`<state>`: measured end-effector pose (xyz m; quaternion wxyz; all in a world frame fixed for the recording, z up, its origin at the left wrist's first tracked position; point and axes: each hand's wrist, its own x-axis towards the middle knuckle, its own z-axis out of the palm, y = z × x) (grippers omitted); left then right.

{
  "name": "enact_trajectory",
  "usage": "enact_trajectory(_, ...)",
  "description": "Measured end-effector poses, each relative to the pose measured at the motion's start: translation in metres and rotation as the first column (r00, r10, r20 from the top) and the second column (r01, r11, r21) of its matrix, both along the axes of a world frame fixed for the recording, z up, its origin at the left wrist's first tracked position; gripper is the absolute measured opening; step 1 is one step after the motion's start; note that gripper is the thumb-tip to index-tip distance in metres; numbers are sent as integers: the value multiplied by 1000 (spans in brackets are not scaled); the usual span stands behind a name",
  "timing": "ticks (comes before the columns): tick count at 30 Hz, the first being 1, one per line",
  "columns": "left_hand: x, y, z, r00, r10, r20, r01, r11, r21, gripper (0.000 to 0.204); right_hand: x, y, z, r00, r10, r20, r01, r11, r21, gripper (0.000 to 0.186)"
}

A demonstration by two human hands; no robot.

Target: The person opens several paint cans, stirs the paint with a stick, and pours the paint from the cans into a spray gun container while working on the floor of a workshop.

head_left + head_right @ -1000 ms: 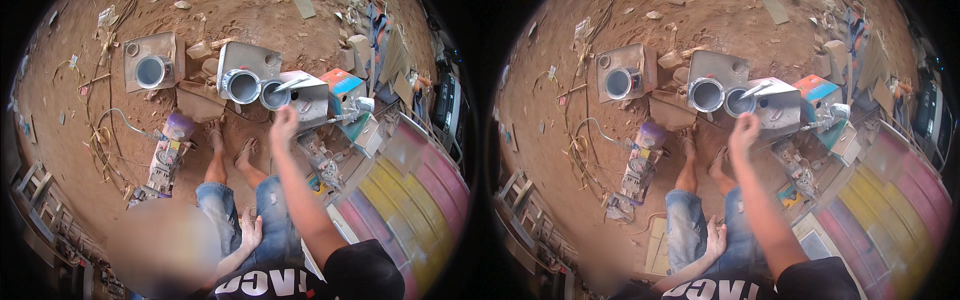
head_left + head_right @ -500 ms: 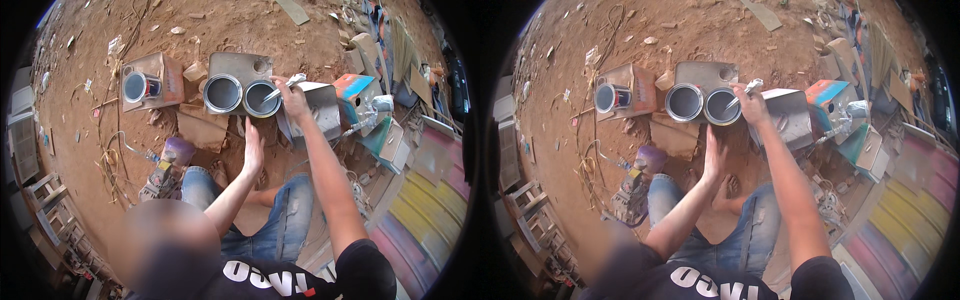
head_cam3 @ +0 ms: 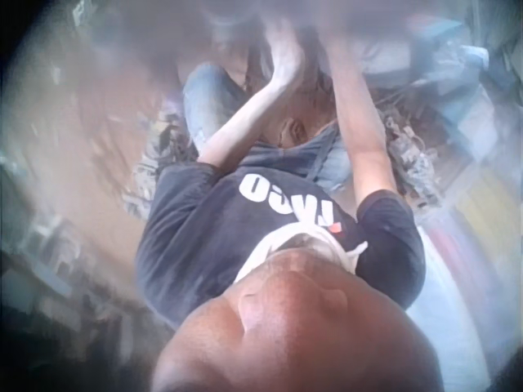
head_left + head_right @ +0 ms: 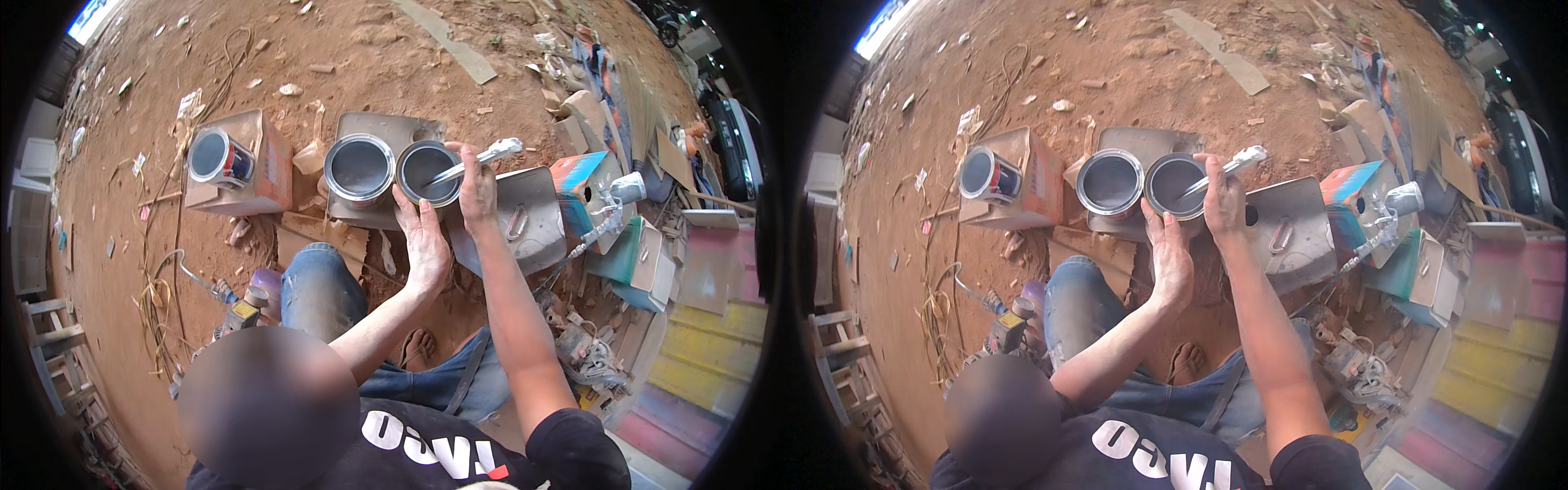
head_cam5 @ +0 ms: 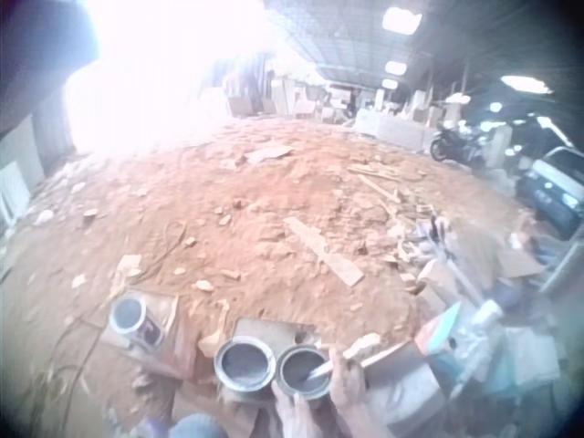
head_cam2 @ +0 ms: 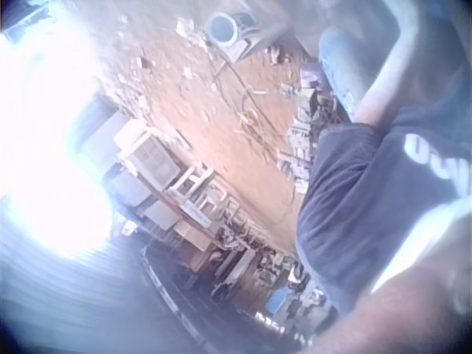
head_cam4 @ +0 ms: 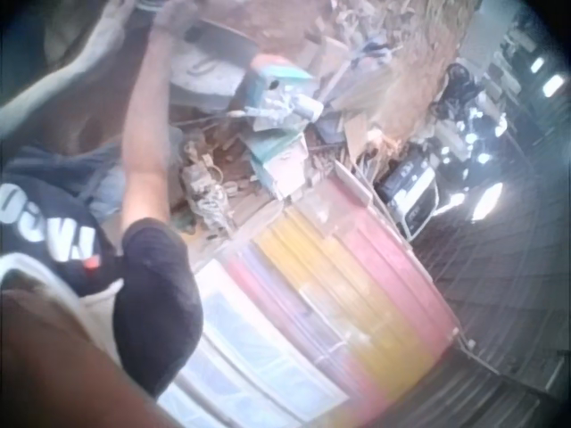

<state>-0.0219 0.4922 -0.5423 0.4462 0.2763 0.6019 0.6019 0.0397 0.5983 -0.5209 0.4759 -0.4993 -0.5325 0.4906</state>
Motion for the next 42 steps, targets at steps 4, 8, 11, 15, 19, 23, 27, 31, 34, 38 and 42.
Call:
enact_trajectory(4,-8,-5,-9,997,-43,64,39,996,75,72,13,-5,24,677,-121,726,-239,896,373,37)
enact_trajectory(8,-22,-32,-17,969,-123,-214,108,991,-83,64,0,-11,50,659,-41,751,-139,975,175,45)
enact_trajectory(11,-51,-56,-26,897,-5,-442,30,998,50,66,-20,-12,55,706,-179,685,-142,912,384,45)
enact_trajectory(15,-107,-43,-48,788,68,-612,-111,993,-32,69,-28,-14,44,735,-12,678,-194,954,227,35)
enact_trajectory(19,-161,-6,-72,565,-169,-807,-80,963,-258,66,-14,-8,40,632,52,773,-301,936,183,33)
enact_trajectory(23,-183,15,-91,472,-458,-754,-13,851,-525,48,-8,10,41,532,-75,843,-216,951,220,40)
enact_trajectory(27,-188,12,-108,125,-433,-893,-18,899,-438,27,-27,17,27,619,-122,776,25,990,136,40)
enact_trajectory(31,-198,14,-111,396,-494,-774,75,857,-510,31,-30,5,14,710,-205,674,-119,908,402,32)
enact_trajectory(34,-200,11,-100,400,-470,-787,70,872,-484,43,-13,2,24,589,-87,803,-208,944,255,34)
enact_trajectory(38,-193,7,-89,356,-476,-804,55,869,-491,32,-11,16,39,487,-234,842,5,964,265,44)
enact_trajectory(42,-189,5,-90,362,-415,-835,56,904,-425,27,-33,14,33,586,-155,795,-10,980,199,55)
